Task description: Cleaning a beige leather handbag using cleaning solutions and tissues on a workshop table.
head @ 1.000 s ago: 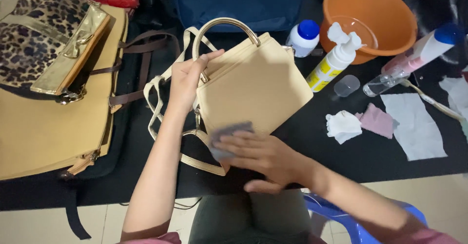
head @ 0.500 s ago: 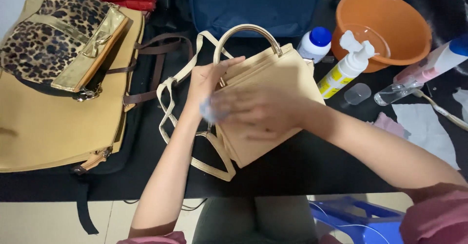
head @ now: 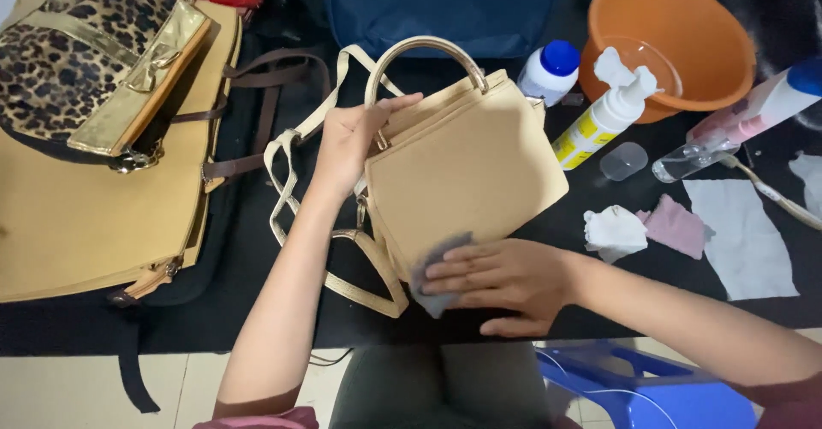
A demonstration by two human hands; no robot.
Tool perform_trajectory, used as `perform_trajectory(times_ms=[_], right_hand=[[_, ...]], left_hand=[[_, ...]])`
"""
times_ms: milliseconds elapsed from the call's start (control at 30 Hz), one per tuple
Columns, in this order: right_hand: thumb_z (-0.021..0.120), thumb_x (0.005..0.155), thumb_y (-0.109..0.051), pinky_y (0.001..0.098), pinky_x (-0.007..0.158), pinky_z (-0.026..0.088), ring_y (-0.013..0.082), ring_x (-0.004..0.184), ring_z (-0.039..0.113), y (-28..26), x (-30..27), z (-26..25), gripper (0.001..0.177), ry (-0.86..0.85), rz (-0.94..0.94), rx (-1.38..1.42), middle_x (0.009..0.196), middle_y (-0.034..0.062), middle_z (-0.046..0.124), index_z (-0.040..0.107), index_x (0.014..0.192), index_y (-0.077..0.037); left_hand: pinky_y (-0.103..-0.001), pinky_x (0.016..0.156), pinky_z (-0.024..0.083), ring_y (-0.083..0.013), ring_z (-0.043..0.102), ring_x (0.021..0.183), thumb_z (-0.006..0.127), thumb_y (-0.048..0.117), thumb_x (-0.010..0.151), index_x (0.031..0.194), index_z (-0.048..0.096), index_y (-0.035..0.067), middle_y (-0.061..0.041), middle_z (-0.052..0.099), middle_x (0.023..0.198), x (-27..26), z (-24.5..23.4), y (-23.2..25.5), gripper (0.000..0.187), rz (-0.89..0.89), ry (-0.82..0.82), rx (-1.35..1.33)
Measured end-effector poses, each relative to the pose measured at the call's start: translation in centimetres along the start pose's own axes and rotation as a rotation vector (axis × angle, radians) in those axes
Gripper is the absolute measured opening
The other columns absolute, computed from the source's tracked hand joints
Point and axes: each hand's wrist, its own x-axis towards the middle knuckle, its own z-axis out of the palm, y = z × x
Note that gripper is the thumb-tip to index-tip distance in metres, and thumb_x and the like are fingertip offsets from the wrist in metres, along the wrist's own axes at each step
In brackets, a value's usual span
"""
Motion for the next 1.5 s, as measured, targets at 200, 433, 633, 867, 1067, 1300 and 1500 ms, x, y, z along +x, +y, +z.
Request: perform_trajectory(times_ms=[200, 433, 633, 867, 1067, 1300, 1500], right_hand=[[0.052, 0.100, -0.032, 0.0612, 0.112, 0.042, 0.0490, 0.134, 0.055, 3.1, 1.3, -4.1, 0.045, -0.098, -0.172, 0.015, 0.143, 0.0289, 0.057, 0.064, 0.117, 0.007], [0.047, 0.101, -0.035, 0.0555, 0.120, 0.032, 0.0410, 0.143, 0.046, 7.3, 5.3, -8.8, 0.052, -0.137, -0.088, -0.387, 0.149, 0.0245, 0.053, 0.062, 0.136, 0.000], [0.036, 0.103, -0.038, 0.0526, 0.126, 0.024, 0.0395, 0.150, 0.037, 6.2, 3.2, -6.1, 0.059, -0.111, 0.017, -0.238, 0.160, 0.0205, 0.043, 0.052, 0.147, -0.003], [0.038, 0.103, -0.040, 0.0569, 0.123, 0.026, 0.0426, 0.148, 0.039, 2.7, -1.0, -2.4, 0.057, -0.049, 0.017, -0.066, 0.156, 0.0262, 0.045, 0.057, 0.140, -0.001], [0.042, 0.105, -0.040, 0.0552, 0.111, 0.044, 0.0444, 0.132, 0.059, -1.1, -4.1, -1.1, 0.054, 0.104, 0.057, -0.165, 0.139, 0.0263, 0.063, 0.069, 0.118, 0.004], [0.028, 0.103, -0.035, 0.0597, 0.118, 0.038, 0.0481, 0.135, 0.056, 1.6, -10.8, 0.0, 0.060, 0.418, 0.467, -0.758, 0.137, 0.0341, 0.062, 0.072, 0.118, 0.004], [0.029, 0.106, -0.041, 0.0603, 0.121, 0.031, 0.0485, 0.141, 0.047, -1.6, -1.3, 4.7, 0.061, 0.681, 0.629, -0.608, 0.148, 0.0270, 0.054, 0.062, 0.141, -0.003]], left_hand=[[-0.039, 0.096, 0.058, -0.0199, 0.074, 0.096, 0.052, 0.022, 0.102, 0.120, 0.077, 0.010, -0.017, 0.079, 0.101, -0.6, 0.5, 1.1, 0.034, 0.032, 0.008, 0.092], [-0.041, 0.097, 0.056, -0.0249, 0.074, 0.097, 0.053, 0.022, 0.103, 0.118, 0.077, 0.007, -0.019, 0.078, 0.103, -0.8, 1.0, 1.0, 0.032, 0.035, 0.004, 0.113], [-0.040, 0.095, 0.057, -0.0216, 0.074, 0.095, 0.055, 0.024, 0.102, 0.114, 0.079, 0.008, -0.016, 0.079, 0.100, -0.5, 1.1, 1.4, 0.031, 0.020, 0.022, 0.127], [-0.036, 0.092, 0.059, -0.0206, 0.075, 0.094, 0.053, 0.026, 0.102, 0.115, 0.079, 0.008, -0.016, 0.079, 0.100, -0.4, 1.1, 1.3, 0.034, 0.009, 0.037, 0.139], [-0.036, 0.092, 0.058, -0.0181, 0.073, 0.093, 0.056, 0.028, 0.102, 0.116, 0.078, 0.008, -0.015, 0.079, 0.100, -0.1, 0.4, -0.3, 0.033, 0.003, 0.064, 0.145], [-0.036, 0.091, 0.058, -0.0182, 0.073, 0.091, 0.057, 0.026, 0.101, 0.114, 0.078, 0.007, -0.016, 0.078, 0.100, -0.1, 0.0, -0.8, 0.032, 0.000, 0.143, 0.138], [-0.036, 0.091, 0.059, -0.0183, 0.073, 0.088, 0.057, 0.027, 0.101, 0.112, 0.079, 0.007, -0.016, 0.078, 0.096, -0.6, -0.5, -2.5, 0.031, 0.014, 0.157, 0.143]])
